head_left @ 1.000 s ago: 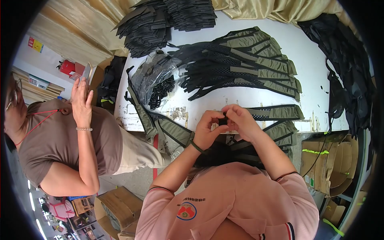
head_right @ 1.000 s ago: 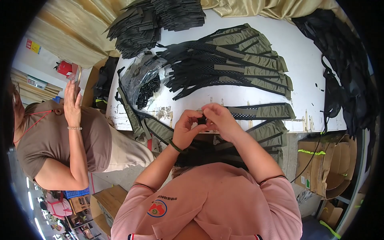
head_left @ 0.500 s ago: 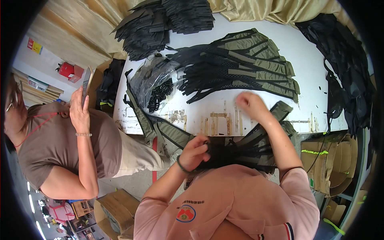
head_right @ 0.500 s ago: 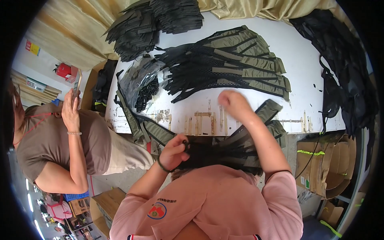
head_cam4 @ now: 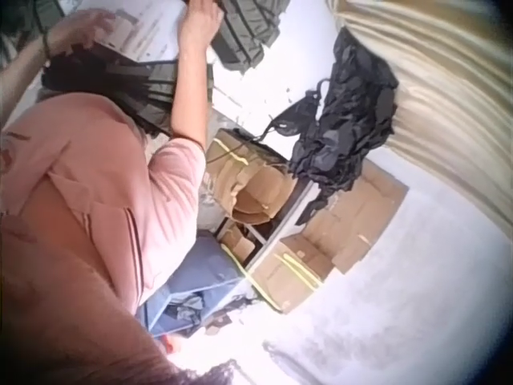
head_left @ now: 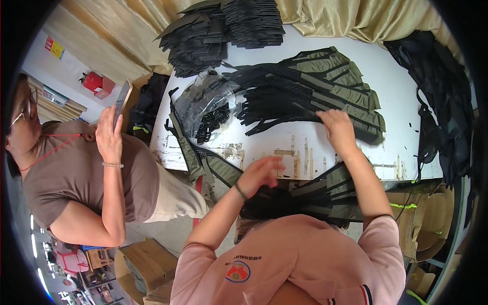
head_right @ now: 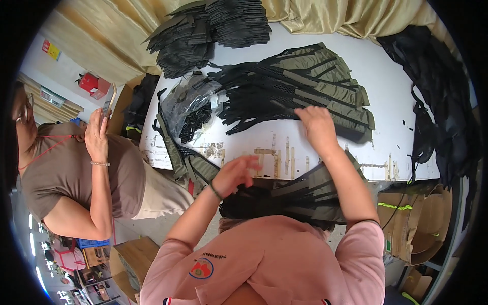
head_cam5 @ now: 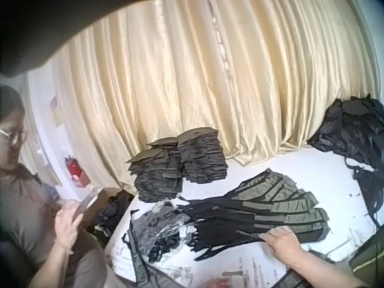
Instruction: Assembling and inspecting green and black mesh straps at a manufacturing workbench.
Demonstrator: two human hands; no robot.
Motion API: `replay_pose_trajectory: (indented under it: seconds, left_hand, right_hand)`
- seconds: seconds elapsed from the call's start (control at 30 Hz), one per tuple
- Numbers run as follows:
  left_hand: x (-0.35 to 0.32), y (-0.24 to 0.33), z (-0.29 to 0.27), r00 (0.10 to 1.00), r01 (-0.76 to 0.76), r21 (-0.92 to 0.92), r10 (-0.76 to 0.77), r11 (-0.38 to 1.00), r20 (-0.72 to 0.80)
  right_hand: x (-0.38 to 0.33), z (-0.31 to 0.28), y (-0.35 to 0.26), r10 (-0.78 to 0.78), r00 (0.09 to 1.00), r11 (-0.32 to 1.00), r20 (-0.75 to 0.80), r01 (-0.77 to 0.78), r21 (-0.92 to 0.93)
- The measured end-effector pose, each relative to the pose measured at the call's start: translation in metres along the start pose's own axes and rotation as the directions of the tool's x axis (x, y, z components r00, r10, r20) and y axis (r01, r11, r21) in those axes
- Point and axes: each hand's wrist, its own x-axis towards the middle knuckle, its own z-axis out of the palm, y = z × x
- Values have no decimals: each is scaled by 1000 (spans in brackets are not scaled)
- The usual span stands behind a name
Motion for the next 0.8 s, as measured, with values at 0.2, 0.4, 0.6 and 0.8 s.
replay_pose_trajectory:
  seconds: [0.2, 0.4, 0.6, 0.8]
  left_hand:
    - [83, -8, -32, 990, -143, -569, 122, 810, -75]
    - [70, -9, -40, 930, -251, -322, 135, 913, -342]
    - [43, -15, -39, 889, -269, 38, 264, 962, -374]
    - [42, -12, -9, 923, -269, 175, 305, 947, -233]
  right_hand:
    - [-49, -38, -22, -46, 986, 980, 162, 14, 197]
    - [-102, -48, 24, 135, 961, 989, 243, -116, -91]
    - [-72, -47, -2, 286, 834, 957, 473, -225, -183]
    - [-25, 49, -87, 117, 927, 548, 356, -359, 756]
